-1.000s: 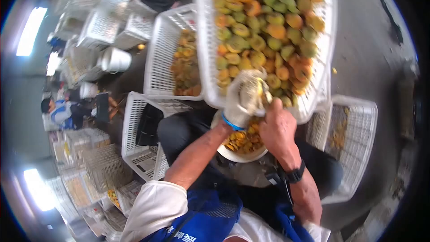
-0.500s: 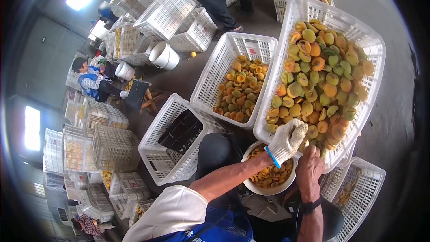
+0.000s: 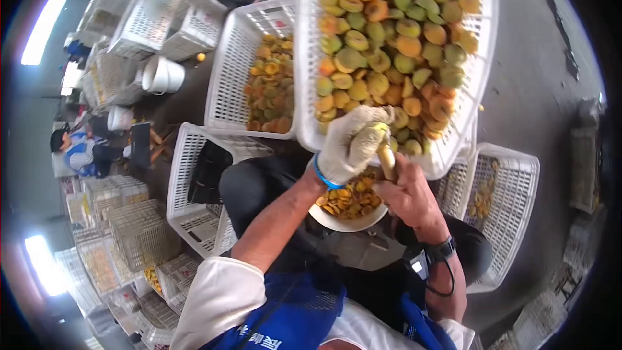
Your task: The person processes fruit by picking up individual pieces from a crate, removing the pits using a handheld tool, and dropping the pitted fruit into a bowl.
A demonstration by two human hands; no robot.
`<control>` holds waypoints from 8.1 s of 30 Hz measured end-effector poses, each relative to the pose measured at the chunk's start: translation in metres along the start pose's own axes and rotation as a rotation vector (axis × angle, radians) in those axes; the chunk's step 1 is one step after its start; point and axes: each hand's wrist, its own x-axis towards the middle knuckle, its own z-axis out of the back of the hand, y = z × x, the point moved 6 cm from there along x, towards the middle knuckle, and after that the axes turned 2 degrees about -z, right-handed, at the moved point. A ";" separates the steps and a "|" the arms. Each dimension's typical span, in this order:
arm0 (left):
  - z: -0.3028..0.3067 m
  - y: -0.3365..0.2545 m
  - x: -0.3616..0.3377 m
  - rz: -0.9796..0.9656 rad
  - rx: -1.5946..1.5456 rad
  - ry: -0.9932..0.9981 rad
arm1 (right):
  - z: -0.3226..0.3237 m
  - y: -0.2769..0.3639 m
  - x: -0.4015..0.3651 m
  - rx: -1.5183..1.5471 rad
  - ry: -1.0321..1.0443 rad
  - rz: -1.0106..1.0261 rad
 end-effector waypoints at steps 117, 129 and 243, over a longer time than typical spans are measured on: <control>0.018 0.033 0.093 0.261 0.664 0.026 | -0.001 -0.063 -0.028 0.225 -0.437 0.101; -0.004 0.037 -0.002 0.501 -0.586 -0.377 | -0.002 -0.037 -0.019 -0.097 -0.450 0.138; -0.011 -0.024 0.022 0.106 1.030 0.296 | -0.031 -0.096 -0.029 0.009 -0.359 -0.195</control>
